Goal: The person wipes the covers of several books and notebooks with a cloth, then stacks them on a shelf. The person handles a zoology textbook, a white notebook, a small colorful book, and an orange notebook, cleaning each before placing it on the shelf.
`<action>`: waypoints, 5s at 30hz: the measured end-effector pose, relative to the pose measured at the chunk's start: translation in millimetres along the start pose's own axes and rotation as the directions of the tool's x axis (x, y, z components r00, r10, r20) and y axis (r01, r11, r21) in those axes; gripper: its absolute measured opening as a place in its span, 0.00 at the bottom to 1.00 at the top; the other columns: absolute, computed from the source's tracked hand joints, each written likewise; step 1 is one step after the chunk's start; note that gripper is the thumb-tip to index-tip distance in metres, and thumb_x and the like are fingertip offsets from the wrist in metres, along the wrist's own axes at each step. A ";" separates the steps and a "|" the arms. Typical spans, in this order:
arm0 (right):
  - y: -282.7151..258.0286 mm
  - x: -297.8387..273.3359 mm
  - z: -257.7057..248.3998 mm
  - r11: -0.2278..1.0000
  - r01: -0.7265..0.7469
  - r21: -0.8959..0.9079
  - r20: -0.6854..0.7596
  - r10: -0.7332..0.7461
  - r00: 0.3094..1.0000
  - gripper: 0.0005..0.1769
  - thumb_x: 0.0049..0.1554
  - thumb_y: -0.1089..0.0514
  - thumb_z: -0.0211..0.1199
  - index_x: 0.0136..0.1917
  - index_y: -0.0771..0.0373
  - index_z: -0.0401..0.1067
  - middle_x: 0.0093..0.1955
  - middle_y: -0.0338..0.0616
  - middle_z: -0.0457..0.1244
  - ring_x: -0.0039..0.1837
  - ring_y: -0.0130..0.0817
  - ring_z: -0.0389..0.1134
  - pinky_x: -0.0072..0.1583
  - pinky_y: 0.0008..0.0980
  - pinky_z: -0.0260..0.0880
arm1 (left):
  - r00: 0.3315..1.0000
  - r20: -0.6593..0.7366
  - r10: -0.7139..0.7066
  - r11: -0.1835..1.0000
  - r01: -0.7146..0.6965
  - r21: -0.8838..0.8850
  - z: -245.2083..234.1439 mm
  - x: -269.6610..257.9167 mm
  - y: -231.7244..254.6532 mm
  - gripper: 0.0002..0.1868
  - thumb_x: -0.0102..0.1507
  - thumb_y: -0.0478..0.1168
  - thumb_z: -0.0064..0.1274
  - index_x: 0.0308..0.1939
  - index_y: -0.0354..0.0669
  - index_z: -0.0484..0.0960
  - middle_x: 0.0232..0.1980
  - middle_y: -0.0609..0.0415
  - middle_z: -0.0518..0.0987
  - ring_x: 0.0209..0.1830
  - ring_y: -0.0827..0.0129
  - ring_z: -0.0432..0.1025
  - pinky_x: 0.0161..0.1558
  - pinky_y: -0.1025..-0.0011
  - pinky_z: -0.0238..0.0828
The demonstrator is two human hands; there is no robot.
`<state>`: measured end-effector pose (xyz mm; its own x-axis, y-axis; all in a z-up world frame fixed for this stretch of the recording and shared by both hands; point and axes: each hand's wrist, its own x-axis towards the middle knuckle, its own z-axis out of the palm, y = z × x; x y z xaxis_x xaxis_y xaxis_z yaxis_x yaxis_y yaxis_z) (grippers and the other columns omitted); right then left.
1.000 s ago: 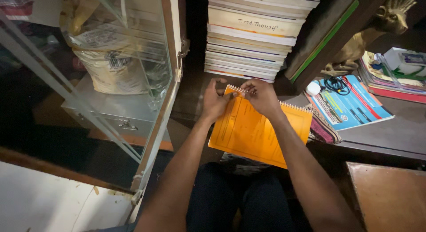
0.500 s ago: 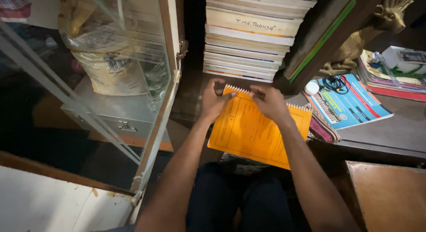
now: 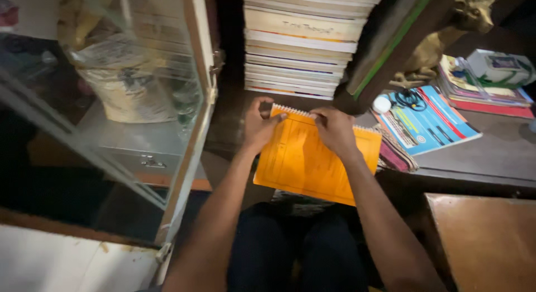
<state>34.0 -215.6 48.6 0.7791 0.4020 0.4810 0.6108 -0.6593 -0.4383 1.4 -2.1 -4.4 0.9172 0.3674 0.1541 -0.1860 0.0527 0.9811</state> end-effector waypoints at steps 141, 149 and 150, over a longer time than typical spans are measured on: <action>-40.1 -13.8 76.1 0.967 0.225 0.116 0.147 -0.241 0.959 0.15 0.67 0.59 0.54 0.65 0.54 0.73 0.65 0.40 0.67 0.66 0.38 0.69 0.67 0.35 0.69 | 0.925 0.055 -0.377 0.670 0.313 -0.672 -37.0 -151.6 -28.3 0.25 0.72 0.47 0.39 0.70 0.39 0.66 0.66 0.48 0.75 0.63 0.59 0.72 0.63 0.60 0.71; 93.8 -23.0 -29.6 0.842 0.212 -0.497 0.018 -0.234 0.972 0.29 0.56 0.59 0.58 0.71 0.53 0.73 0.68 0.54 0.66 0.61 0.55 0.67 0.61 0.45 0.68 | 0.961 0.018 -0.276 0.728 0.221 -0.649 -35.3 -153.6 -15.9 0.26 0.73 0.47 0.38 0.70 0.36 0.67 0.67 0.49 0.75 0.63 0.61 0.72 0.63 0.62 0.70; 94.5 -29.7 -40.8 0.876 -0.029 -0.482 0.025 0.047 0.999 0.25 0.58 0.55 0.59 0.69 0.51 0.74 0.62 0.55 0.66 0.60 0.56 0.66 0.59 0.51 0.66 | 0.967 0.000 -0.254 0.746 0.197 -0.636 -36.0 -156.3 -14.9 0.26 0.73 0.47 0.38 0.70 0.36 0.67 0.68 0.50 0.75 0.64 0.62 0.72 0.63 0.64 0.70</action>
<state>62.9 -315.8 23.9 0.8103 0.3866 0.4405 0.4443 -0.8953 -0.0315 -151.9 -26.8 -47.3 0.9345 0.3416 -0.1005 -0.1826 0.7019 0.6885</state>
